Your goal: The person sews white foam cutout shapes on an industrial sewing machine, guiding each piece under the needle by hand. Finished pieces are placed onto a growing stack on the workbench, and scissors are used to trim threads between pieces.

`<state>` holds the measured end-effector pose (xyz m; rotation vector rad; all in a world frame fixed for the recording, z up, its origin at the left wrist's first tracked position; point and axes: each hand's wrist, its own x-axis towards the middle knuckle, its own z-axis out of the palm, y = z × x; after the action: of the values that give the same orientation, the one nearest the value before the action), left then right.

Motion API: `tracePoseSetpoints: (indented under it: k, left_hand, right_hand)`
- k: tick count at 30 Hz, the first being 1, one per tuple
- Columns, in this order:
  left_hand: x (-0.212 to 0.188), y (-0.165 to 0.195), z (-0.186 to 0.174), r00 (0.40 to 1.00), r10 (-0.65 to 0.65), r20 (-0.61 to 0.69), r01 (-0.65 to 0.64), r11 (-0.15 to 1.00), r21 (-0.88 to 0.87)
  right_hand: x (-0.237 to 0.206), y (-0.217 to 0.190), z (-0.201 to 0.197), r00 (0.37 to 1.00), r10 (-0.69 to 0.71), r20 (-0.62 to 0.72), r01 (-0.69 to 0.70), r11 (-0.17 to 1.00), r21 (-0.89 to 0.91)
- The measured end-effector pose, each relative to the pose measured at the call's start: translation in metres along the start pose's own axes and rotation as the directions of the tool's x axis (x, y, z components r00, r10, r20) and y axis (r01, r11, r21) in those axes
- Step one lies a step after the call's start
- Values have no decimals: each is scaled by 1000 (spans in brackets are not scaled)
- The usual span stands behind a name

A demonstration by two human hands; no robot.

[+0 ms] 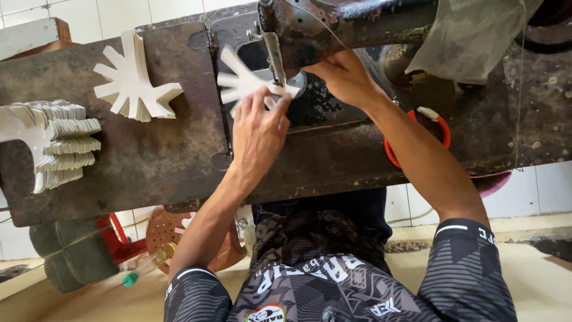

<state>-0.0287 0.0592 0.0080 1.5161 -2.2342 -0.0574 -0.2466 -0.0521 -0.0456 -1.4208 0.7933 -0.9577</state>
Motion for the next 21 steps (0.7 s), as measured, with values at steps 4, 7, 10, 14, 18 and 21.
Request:
tracePoseSetpoints:
  k: [4, 7, 10, 14, 18, 21]
  left_hand:
    - [2, -8, 0, 1000, 6, -11, -6, 999, -35]
    - [7, -15, 2, 998, 33, -49, -38, 995, -96]
    - [21, -27, 3, 997, 51, -55, -62, 973, -221]
    - [38, -42, 0, 1000, -3, 18, 11, 898, -441]
    - [44, -50, -3, 999, 21, 46, 7, 840, -543]
    - [49, -57, -1, 991, 137, 2, -118, 864, -489]
  right_hand:
    - [-1, 2, 0, 980, 183, -80, -192, 973, -131]
    - [0, 2, 0, 997, 75, -16, -75, 997, 4]
    - [0, 0, 1, 1000, 21, 8, -21, 999, 34]
    - [0, -4, 2, 996, -82, 47, 79, 996, 49]
    - [0, -7, 2, 996, -62, 64, 61, 998, 10]
    - [1, -5, 1, 995, -62, 74, 58, 997, 59]
